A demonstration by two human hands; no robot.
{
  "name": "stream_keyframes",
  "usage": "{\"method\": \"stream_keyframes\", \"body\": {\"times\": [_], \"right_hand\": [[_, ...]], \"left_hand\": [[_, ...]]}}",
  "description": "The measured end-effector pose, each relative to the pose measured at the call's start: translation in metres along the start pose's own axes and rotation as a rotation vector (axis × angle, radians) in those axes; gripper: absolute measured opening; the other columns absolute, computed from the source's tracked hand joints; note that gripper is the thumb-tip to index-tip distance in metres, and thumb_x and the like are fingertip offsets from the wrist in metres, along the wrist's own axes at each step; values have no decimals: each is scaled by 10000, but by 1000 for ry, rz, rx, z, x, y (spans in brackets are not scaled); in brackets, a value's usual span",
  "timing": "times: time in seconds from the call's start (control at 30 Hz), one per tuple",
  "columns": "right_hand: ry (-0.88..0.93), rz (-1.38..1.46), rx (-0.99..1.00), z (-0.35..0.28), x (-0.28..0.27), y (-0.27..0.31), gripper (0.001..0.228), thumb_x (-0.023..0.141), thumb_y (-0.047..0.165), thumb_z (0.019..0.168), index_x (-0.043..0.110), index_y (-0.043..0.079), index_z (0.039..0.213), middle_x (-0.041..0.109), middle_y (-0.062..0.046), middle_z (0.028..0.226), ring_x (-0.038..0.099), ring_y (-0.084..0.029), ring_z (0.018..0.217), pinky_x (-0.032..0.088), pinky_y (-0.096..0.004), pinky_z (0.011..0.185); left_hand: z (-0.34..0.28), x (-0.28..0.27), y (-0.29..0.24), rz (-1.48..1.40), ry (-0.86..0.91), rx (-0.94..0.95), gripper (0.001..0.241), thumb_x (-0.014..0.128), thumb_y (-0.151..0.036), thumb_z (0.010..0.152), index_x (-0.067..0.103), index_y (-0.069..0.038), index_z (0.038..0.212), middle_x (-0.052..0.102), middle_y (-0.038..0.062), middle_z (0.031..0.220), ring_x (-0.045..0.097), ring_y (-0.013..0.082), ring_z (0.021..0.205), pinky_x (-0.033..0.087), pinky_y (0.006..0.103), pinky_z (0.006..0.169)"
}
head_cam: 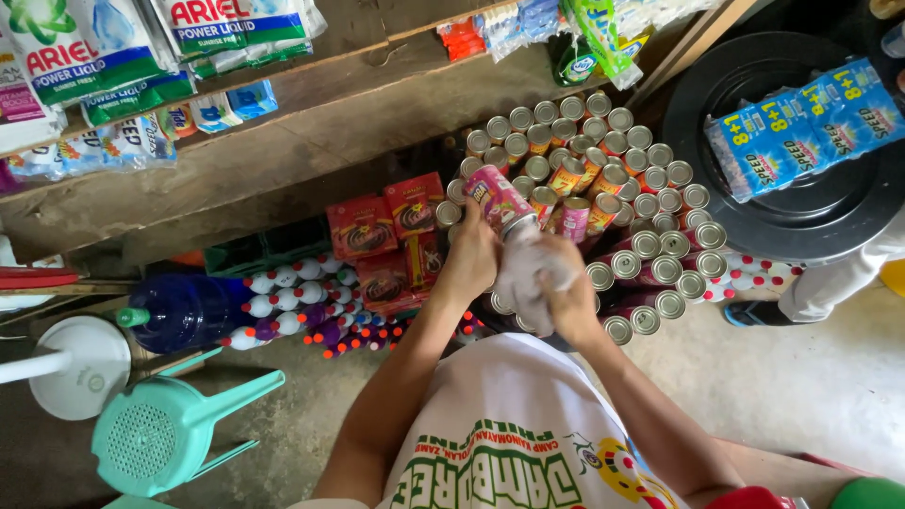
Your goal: The recorder is wiping canned goods with a cloth and organizing them onto store shelves.
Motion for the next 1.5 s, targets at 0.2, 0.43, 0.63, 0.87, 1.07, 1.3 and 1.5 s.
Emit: {"method": "stream_keyframes", "body": {"times": [0.2,0.43,0.63,0.87,1.07,1.3,1.5], "right_hand": [[-220,345,69,17,-11,25,443,533,272,1037,525,32,1410,675,-91,1176,681,-172,1006,537,-326,918],[-74,-85,-314,62,-11,65,552,517,199,1009,433,-68,1485,417,-284,1535,407,-380,1425,310,-448,1177],[-32,-121,-86,40,-25,13,500,593,83,924,581,-8,1416,562,-190,1452,533,-340,1372,376,-418,1200],[30,-651,-550,37,-15,92,584,633,40,653,701,69,1233,569,-175,1358,506,-442,1299,368,-549,1163],[-30,-753,-432,49,-32,98,581,632,9,632,722,47,1204,636,-119,1397,488,-415,1380,327,-598,1169],[5,-666,-563,55,-20,101,518,670,-6,677,717,32,1191,655,-100,1362,545,-410,1341,386,-574,1141],[-26,-630,-523,49,-22,93,531,631,-38,653,720,32,1172,676,-102,1330,552,-401,1347,431,-558,1139]], "left_hand": [[-8,15,0,-11,27,74,587,320,-486,1138,446,-43,1502,617,136,1370,584,272,1301,416,457,1172],[-18,36,8,825,-46,8,782,626,-471,966,265,-130,1570,485,18,1485,457,197,1395,373,369,1154],[-29,79,-21,1516,15,436,793,933,-204,729,516,-41,1384,618,150,1335,608,298,1271,469,406,1101],[-36,99,-26,2008,-204,576,726,823,-37,603,563,-49,1281,591,128,1271,524,393,1182,449,466,1042],[-34,119,-35,2058,-200,556,705,800,-59,665,529,-33,1315,556,143,1286,502,391,1174,454,469,1006],[-29,108,-25,2085,-181,707,642,777,-48,775,533,-69,1368,559,119,1335,505,364,1264,492,427,1031],[-31,127,-34,2059,-201,685,720,798,-105,655,530,-38,1319,558,135,1292,502,373,1204,490,468,1000]]}}
Point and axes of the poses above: each hand's wrist, its own z-axis towards the middle knuckle, its own x-axis out of the palm, y = z × x, the point moved 1 cm from there along z, towards the middle knuckle
